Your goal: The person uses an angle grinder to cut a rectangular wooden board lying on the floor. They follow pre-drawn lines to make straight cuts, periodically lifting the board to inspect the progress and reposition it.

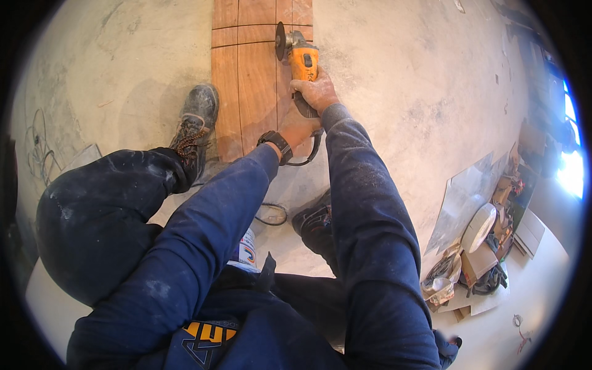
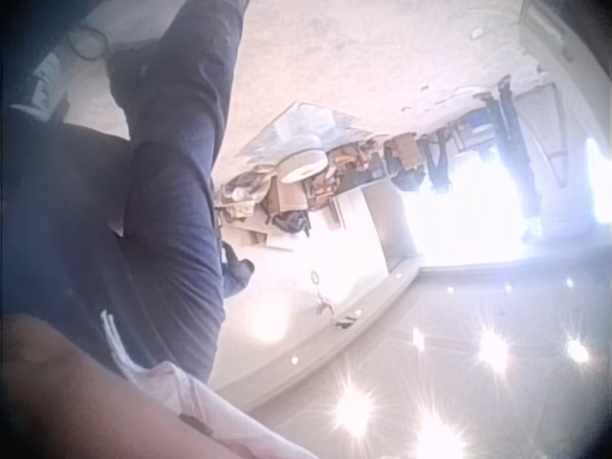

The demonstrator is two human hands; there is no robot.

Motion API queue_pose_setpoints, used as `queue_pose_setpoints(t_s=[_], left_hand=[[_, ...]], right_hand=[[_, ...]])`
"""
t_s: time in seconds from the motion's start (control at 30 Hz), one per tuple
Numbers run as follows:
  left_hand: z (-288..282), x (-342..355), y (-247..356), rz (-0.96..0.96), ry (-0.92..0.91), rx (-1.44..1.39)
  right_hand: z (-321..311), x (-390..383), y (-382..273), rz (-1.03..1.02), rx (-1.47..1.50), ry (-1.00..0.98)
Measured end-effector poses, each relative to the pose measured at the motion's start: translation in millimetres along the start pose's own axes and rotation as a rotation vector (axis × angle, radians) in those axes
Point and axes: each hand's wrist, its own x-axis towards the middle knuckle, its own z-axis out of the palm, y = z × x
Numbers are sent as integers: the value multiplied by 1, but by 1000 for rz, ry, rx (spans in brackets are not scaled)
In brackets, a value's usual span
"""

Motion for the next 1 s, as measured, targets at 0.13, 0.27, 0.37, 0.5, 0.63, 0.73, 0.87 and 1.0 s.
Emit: queue_pose_setpoints(t_s=[0.13,0.27,0.37,0.5,0.63,0.73,0.87,1.0], left_hand=[[-2,1,2,-37,-20,61],[-1,-1,4,-23,-8,61],[1,-2,5,-4,12,15],[-1,0,3,-2,-17,7],[-1,5,-3,14,-43,-59],[-2,12,-8,-21,-35,-46],[-4,20,-13,31,-98,-25],[-4,20,-13,-53,-63,16]], right_hand=[[1,0,-2,10,-49,30],[2,2,-1,2,-21,25],[2,3,0,-5,-24,30],[1,5,1,-28,-40,18],[2,7,2,-5,-61,29],[2,7,1,-22,-103,43],[1,6,2,-4,-29,2],[4,11,8,-9,-67,28]])
